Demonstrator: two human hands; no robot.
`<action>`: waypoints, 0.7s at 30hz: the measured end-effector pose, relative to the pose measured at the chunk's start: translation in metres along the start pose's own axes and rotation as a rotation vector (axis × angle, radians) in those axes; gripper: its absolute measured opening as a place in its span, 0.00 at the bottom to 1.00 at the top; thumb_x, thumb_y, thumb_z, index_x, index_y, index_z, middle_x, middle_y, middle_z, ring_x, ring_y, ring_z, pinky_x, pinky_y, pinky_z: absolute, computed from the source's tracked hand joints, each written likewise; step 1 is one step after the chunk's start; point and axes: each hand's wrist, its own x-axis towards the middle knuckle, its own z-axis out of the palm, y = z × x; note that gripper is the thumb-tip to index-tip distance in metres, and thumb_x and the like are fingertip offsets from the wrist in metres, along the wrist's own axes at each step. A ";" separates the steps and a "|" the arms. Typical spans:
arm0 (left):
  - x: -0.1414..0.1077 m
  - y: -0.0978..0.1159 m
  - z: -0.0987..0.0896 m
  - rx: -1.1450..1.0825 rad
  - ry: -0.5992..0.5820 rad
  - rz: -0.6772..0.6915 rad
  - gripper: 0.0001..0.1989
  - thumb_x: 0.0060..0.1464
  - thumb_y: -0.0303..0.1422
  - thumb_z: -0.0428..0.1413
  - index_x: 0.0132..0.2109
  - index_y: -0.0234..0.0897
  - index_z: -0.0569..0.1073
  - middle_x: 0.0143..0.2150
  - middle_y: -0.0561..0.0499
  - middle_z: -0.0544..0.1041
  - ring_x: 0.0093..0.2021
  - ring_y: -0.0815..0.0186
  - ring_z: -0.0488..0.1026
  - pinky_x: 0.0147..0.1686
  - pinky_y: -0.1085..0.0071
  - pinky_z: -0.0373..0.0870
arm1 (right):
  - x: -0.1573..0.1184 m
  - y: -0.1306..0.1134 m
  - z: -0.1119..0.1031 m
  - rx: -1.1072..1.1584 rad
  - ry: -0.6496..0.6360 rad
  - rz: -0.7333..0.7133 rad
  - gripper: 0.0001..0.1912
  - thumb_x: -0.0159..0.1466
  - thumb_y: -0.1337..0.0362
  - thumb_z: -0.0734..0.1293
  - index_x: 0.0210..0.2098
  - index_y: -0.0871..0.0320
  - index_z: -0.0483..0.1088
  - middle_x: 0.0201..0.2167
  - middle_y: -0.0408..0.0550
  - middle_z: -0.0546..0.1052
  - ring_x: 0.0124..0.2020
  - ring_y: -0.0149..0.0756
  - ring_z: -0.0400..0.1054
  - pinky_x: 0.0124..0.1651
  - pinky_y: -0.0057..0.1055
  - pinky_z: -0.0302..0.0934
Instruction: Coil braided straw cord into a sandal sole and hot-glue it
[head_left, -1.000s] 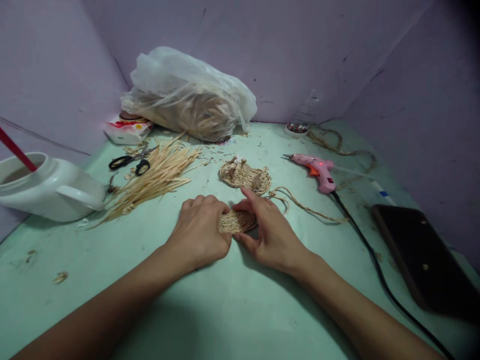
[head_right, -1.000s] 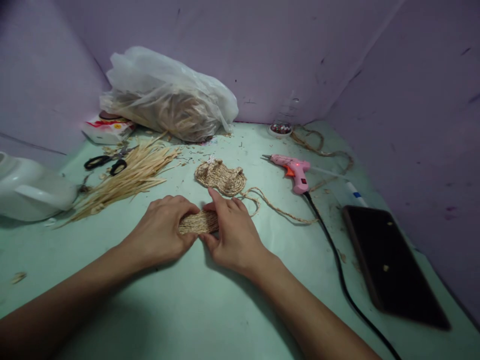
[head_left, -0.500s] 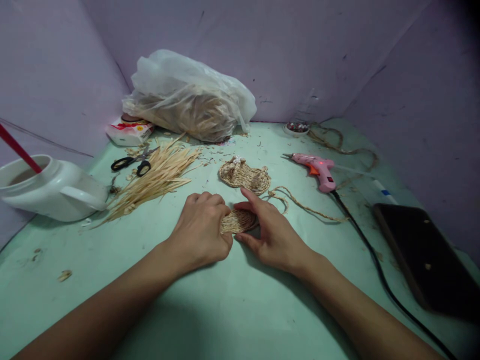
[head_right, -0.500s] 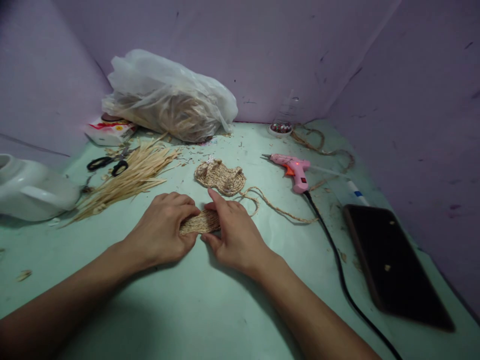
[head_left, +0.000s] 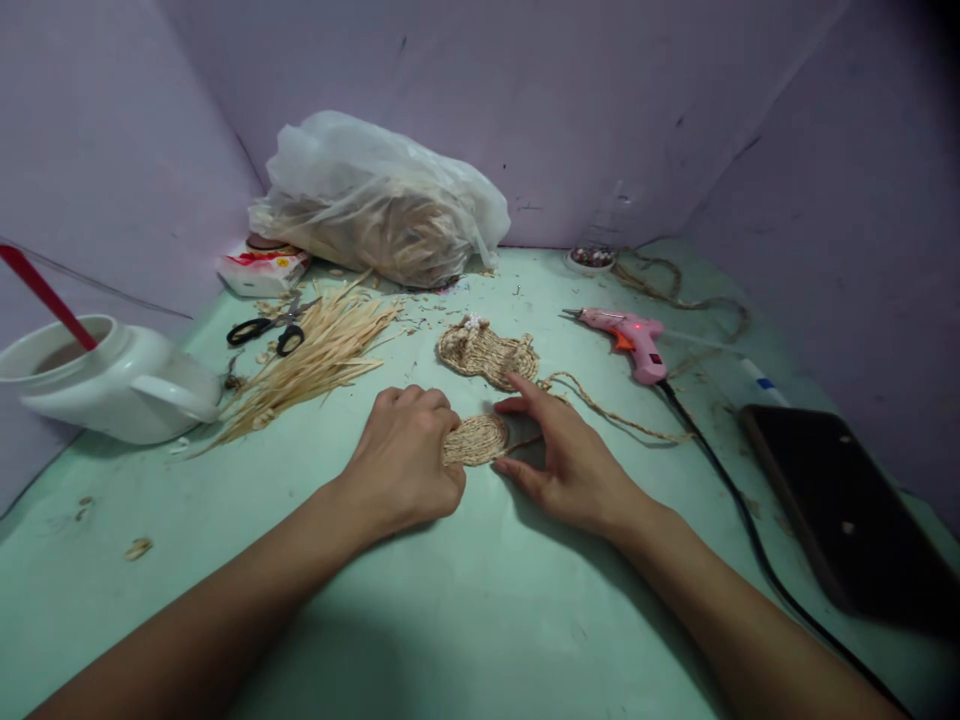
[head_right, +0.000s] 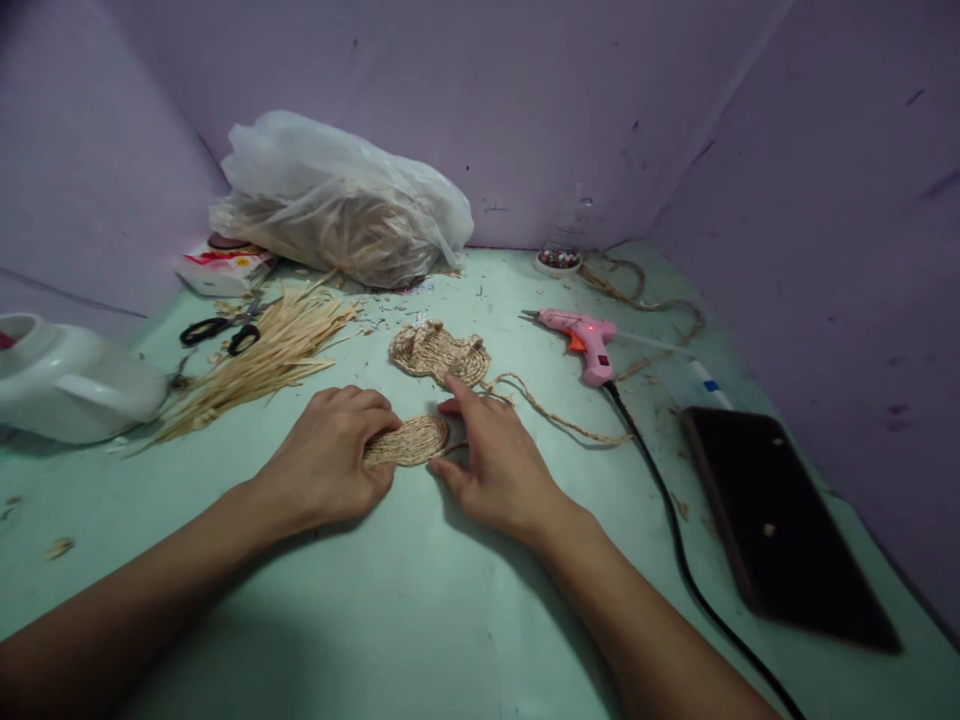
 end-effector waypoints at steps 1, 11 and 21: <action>0.000 0.000 0.000 0.002 0.000 0.001 0.14 0.42 0.31 0.52 0.38 0.35 0.76 0.38 0.46 0.75 0.42 0.55 0.68 0.46 0.56 0.62 | 0.000 0.000 0.000 0.000 -0.001 0.001 0.40 0.54 0.64 0.69 0.63 0.59 0.48 0.49 0.55 0.73 0.51 0.48 0.63 0.53 0.49 0.58; -0.001 0.001 0.001 0.032 0.007 0.001 0.14 0.43 0.31 0.52 0.39 0.36 0.76 0.39 0.45 0.75 0.42 0.55 0.69 0.46 0.56 0.62 | 0.000 -0.003 -0.001 -0.008 -0.008 0.000 0.40 0.55 0.65 0.68 0.63 0.55 0.48 0.49 0.54 0.73 0.51 0.48 0.64 0.52 0.49 0.57; 0.000 0.003 0.000 0.037 0.015 0.006 0.14 0.43 0.30 0.52 0.38 0.35 0.76 0.37 0.45 0.75 0.41 0.55 0.69 0.45 0.57 0.62 | 0.002 -0.012 0.003 -0.132 -0.009 0.023 0.40 0.53 0.59 0.69 0.61 0.62 0.52 0.47 0.55 0.74 0.47 0.51 0.64 0.50 0.49 0.59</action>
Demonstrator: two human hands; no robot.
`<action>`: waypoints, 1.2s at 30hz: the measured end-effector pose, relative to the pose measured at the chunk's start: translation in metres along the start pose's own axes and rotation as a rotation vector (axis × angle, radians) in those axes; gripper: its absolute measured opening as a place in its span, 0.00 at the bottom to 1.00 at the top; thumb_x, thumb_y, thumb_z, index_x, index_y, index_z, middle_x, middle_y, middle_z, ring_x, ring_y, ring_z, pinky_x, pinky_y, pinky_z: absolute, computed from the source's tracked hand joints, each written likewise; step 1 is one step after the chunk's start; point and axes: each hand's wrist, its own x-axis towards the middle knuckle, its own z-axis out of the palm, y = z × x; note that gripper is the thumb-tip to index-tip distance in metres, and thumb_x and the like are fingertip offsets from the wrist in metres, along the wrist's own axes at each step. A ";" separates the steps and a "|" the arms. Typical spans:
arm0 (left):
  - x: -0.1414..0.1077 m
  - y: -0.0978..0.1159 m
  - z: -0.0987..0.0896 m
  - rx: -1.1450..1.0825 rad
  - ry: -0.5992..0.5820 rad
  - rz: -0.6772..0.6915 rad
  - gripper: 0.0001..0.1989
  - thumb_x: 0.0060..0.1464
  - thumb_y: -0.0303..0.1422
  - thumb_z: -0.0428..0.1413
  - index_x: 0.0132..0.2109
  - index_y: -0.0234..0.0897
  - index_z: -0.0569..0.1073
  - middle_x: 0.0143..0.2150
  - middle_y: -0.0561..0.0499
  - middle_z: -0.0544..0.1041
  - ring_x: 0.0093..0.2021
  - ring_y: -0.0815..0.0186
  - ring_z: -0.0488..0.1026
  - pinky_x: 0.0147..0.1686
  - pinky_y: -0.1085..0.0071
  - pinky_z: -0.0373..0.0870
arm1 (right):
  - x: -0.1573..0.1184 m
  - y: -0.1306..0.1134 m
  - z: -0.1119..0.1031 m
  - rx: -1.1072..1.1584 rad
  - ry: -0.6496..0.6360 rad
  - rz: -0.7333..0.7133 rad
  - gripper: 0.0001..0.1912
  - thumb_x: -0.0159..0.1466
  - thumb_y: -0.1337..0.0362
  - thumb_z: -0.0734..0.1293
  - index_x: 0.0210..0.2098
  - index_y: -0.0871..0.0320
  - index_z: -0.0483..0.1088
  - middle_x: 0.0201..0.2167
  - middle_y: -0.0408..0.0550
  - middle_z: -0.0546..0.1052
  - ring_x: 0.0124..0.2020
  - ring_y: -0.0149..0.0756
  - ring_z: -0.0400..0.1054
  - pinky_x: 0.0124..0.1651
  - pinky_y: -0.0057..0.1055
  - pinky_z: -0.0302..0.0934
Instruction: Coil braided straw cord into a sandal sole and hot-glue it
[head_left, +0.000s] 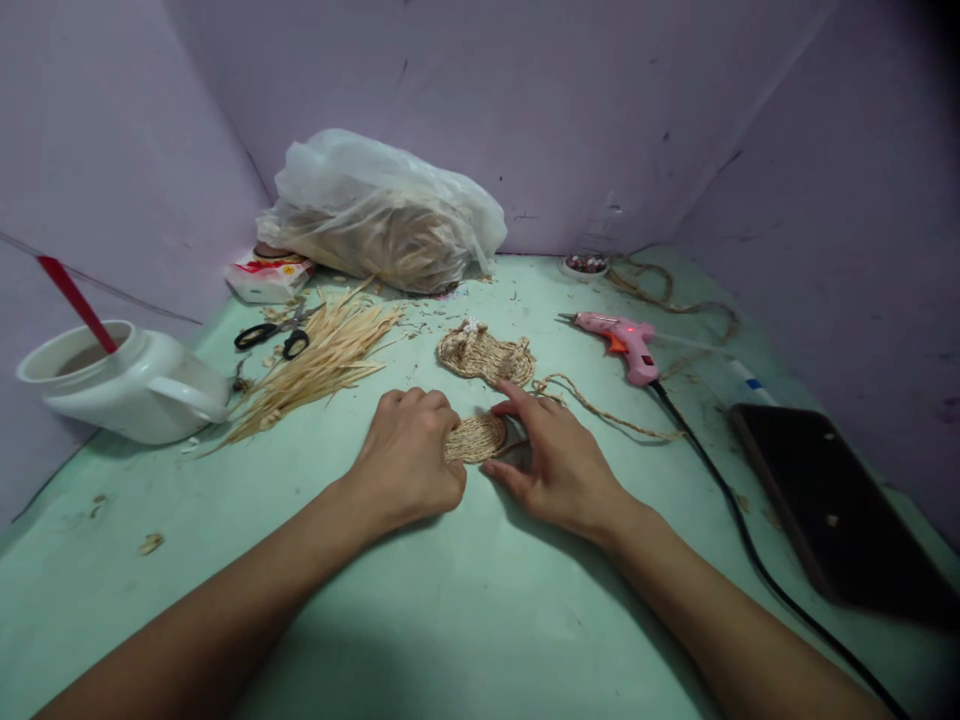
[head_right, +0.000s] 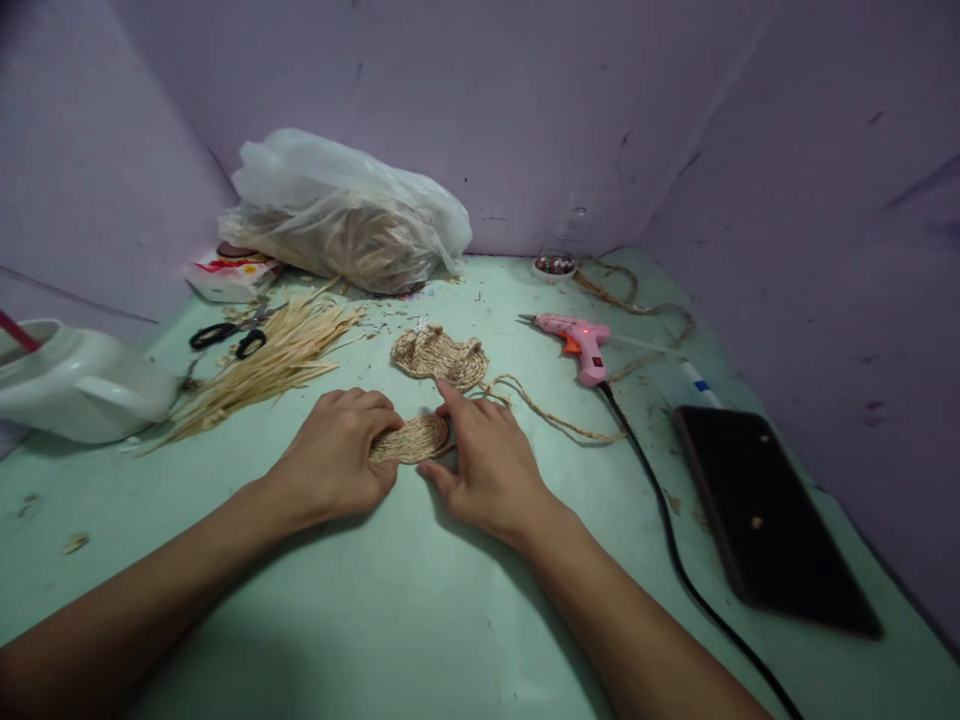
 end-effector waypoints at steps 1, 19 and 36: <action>0.000 0.000 0.000 0.000 -0.001 -0.001 0.14 0.43 0.30 0.52 0.38 0.35 0.76 0.37 0.45 0.75 0.42 0.55 0.69 0.45 0.56 0.62 | 0.000 -0.002 0.001 -0.021 0.004 0.009 0.40 0.53 0.59 0.69 0.61 0.62 0.52 0.47 0.55 0.74 0.47 0.51 0.64 0.49 0.49 0.59; 0.000 -0.002 0.000 -0.008 -0.011 -0.008 0.13 0.43 0.30 0.53 0.38 0.35 0.76 0.39 0.46 0.75 0.42 0.55 0.69 0.46 0.57 0.63 | 0.003 -0.013 0.006 -0.041 0.017 0.082 0.37 0.53 0.61 0.66 0.60 0.61 0.53 0.46 0.52 0.75 0.45 0.51 0.65 0.46 0.47 0.61; 0.002 -0.001 0.000 0.017 -0.007 -0.012 0.13 0.45 0.34 0.53 0.38 0.35 0.76 0.38 0.45 0.75 0.42 0.54 0.69 0.46 0.56 0.61 | 0.002 -0.013 0.007 -0.033 0.034 0.070 0.37 0.52 0.62 0.66 0.60 0.61 0.54 0.46 0.53 0.75 0.45 0.51 0.65 0.47 0.49 0.61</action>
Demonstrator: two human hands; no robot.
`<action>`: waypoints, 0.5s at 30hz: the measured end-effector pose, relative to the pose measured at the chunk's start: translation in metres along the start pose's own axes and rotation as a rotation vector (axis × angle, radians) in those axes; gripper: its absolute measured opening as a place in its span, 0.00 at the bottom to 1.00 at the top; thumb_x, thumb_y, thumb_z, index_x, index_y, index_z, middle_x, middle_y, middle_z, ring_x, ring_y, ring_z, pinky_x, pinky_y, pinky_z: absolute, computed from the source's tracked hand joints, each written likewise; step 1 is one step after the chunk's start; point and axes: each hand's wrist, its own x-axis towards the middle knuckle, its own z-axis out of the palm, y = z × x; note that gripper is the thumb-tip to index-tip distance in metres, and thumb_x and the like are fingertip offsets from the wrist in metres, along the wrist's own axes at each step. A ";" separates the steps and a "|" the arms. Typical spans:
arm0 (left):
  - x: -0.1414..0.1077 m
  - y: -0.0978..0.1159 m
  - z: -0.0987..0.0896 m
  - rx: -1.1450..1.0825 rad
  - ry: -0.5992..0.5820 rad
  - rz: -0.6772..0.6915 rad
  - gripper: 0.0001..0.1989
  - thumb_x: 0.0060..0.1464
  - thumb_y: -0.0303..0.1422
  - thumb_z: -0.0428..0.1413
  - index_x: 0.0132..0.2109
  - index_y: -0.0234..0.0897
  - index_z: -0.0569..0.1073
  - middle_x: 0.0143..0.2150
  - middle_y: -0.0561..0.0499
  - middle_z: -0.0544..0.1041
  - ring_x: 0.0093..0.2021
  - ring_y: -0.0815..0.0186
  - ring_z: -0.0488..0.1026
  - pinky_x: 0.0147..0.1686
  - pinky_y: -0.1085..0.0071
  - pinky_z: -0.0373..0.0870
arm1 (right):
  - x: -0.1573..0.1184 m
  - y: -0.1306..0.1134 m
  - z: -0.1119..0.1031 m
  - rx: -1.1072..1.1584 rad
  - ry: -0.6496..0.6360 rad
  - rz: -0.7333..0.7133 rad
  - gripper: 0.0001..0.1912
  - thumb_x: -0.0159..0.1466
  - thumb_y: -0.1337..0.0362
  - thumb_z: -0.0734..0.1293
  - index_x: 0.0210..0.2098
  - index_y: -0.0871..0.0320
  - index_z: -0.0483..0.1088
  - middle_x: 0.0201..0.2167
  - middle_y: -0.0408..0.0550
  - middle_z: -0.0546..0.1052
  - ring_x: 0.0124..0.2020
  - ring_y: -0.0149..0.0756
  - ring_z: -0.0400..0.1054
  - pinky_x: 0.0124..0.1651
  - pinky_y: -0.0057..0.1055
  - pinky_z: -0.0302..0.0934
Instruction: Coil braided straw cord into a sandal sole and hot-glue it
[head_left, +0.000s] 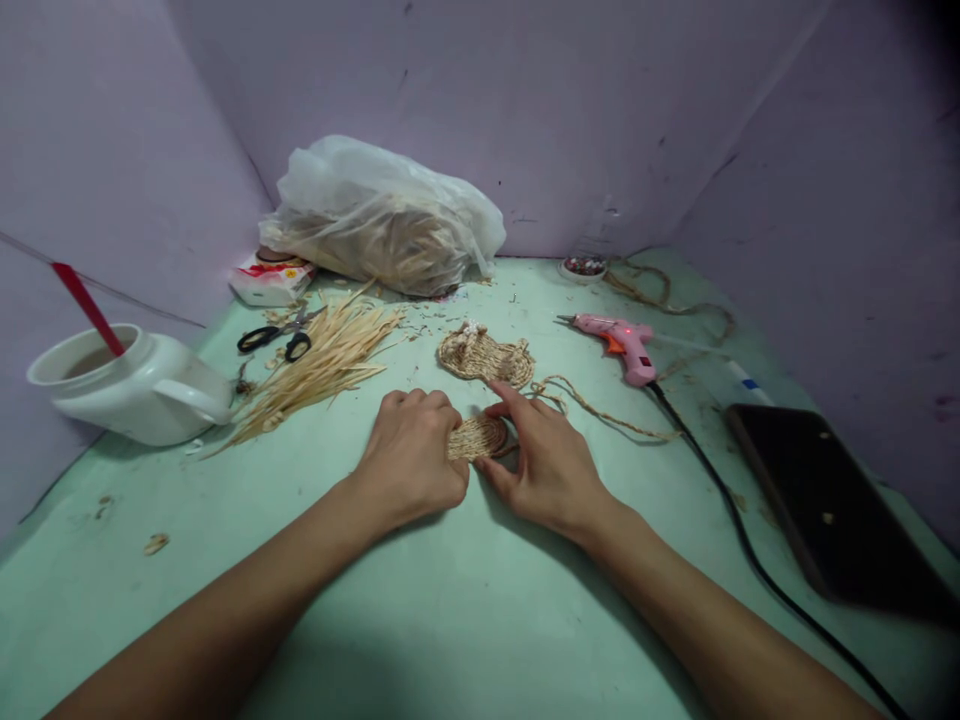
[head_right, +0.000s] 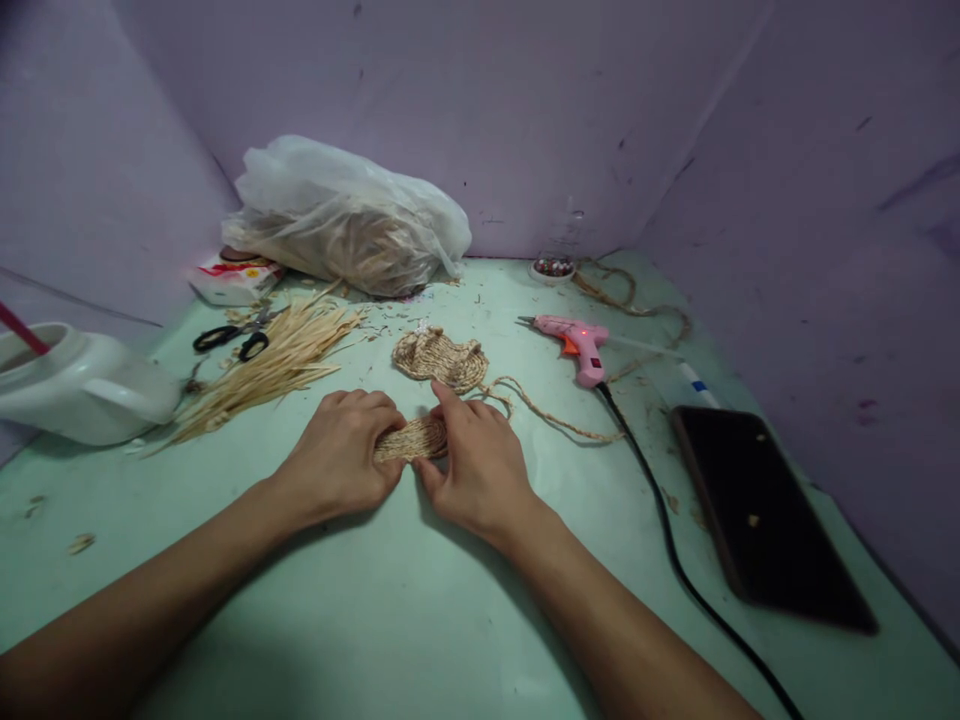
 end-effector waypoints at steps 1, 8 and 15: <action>0.000 -0.001 -0.001 -0.008 -0.011 0.007 0.13 0.46 0.35 0.53 0.39 0.35 0.76 0.38 0.45 0.75 0.42 0.54 0.69 0.46 0.55 0.62 | 0.000 0.000 0.000 -0.002 0.000 0.001 0.37 0.52 0.62 0.66 0.60 0.61 0.54 0.46 0.53 0.75 0.45 0.51 0.65 0.47 0.49 0.61; 0.001 -0.001 -0.004 0.031 -0.025 0.052 0.12 0.46 0.34 0.53 0.37 0.36 0.77 0.37 0.45 0.75 0.41 0.55 0.69 0.46 0.56 0.60 | 0.000 0.000 -0.001 -0.022 -0.014 0.008 0.38 0.52 0.61 0.66 0.60 0.63 0.54 0.46 0.53 0.75 0.46 0.51 0.65 0.47 0.49 0.60; -0.001 -0.006 -0.003 0.002 -0.021 0.070 0.14 0.47 0.34 0.53 0.40 0.35 0.76 0.38 0.45 0.75 0.41 0.55 0.69 0.47 0.56 0.60 | 0.000 0.001 0.000 -0.020 -0.005 0.000 0.37 0.53 0.61 0.66 0.60 0.64 0.54 0.46 0.54 0.75 0.46 0.50 0.65 0.48 0.48 0.61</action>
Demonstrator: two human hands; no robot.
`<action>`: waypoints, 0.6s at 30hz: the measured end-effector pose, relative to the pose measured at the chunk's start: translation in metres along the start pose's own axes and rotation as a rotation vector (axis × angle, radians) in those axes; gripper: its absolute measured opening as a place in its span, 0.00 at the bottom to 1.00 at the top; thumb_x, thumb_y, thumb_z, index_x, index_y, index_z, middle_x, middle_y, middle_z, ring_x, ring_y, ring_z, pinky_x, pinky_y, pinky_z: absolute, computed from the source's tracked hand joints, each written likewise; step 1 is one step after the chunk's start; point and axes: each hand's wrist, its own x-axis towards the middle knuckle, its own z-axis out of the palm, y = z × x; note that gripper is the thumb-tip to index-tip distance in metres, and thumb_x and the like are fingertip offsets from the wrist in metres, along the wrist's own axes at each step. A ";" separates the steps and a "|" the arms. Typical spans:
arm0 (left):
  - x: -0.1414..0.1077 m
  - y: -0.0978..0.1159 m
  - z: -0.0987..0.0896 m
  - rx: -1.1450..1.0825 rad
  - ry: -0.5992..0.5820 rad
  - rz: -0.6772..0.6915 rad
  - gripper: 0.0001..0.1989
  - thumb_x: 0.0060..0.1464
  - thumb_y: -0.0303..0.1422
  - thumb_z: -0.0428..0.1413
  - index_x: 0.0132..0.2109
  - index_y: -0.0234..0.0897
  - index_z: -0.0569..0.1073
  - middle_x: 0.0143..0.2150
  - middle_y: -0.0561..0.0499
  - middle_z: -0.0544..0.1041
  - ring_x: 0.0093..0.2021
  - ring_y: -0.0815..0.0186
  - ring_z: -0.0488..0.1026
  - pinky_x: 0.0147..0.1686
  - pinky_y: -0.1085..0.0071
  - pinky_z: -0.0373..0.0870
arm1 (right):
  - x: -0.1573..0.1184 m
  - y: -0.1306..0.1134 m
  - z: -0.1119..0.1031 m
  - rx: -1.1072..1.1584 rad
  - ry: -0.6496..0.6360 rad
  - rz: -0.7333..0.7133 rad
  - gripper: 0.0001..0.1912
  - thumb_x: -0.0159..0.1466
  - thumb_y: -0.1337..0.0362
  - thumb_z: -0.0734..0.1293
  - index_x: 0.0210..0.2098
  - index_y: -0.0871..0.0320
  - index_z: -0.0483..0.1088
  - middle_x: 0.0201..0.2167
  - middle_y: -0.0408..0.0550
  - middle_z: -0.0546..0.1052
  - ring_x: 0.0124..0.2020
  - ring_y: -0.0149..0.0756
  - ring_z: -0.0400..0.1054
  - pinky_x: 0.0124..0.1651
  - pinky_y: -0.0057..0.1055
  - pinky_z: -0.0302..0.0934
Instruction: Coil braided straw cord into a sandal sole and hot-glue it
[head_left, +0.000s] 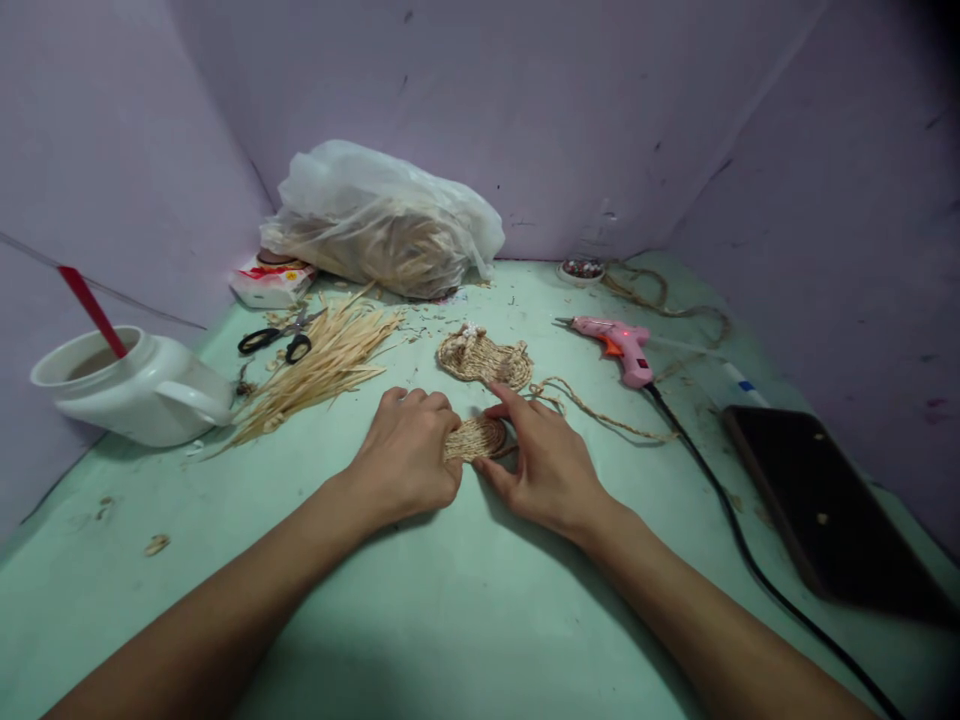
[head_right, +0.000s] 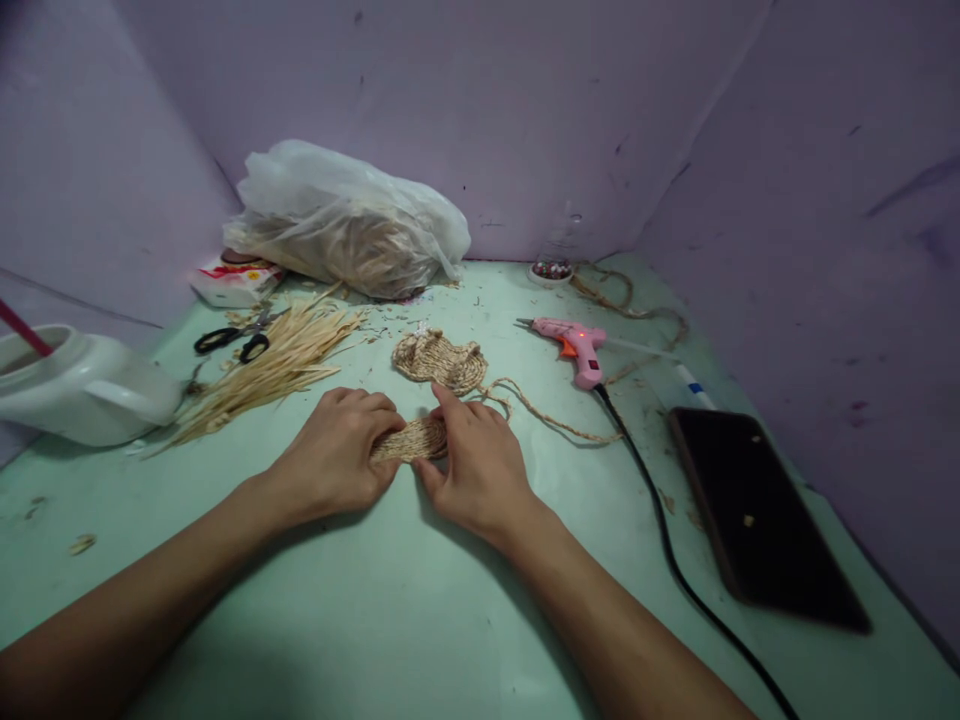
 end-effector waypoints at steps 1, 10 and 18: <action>0.000 -0.003 -0.001 -0.015 -0.013 0.000 0.14 0.47 0.35 0.53 0.41 0.36 0.76 0.39 0.45 0.75 0.42 0.55 0.69 0.46 0.56 0.61 | 0.000 0.000 0.000 -0.003 0.001 -0.001 0.37 0.53 0.61 0.66 0.60 0.64 0.54 0.46 0.54 0.75 0.46 0.50 0.65 0.48 0.48 0.61; 0.000 -0.002 0.002 -0.058 -0.010 -0.057 0.13 0.44 0.32 0.53 0.40 0.36 0.76 0.38 0.46 0.74 0.41 0.55 0.69 0.45 0.57 0.62 | 0.000 0.002 0.002 -0.010 0.012 -0.002 0.37 0.53 0.60 0.67 0.60 0.62 0.55 0.45 0.53 0.76 0.46 0.51 0.66 0.47 0.49 0.62; -0.001 -0.038 -0.034 -0.443 0.109 -0.155 0.22 0.45 0.40 0.57 0.46 0.34 0.75 0.46 0.45 0.76 0.43 0.60 0.72 0.46 0.64 0.66 | -0.008 0.011 -0.003 0.031 0.135 -0.153 0.35 0.55 0.59 0.68 0.59 0.61 0.55 0.50 0.58 0.72 0.48 0.48 0.67 0.48 0.46 0.64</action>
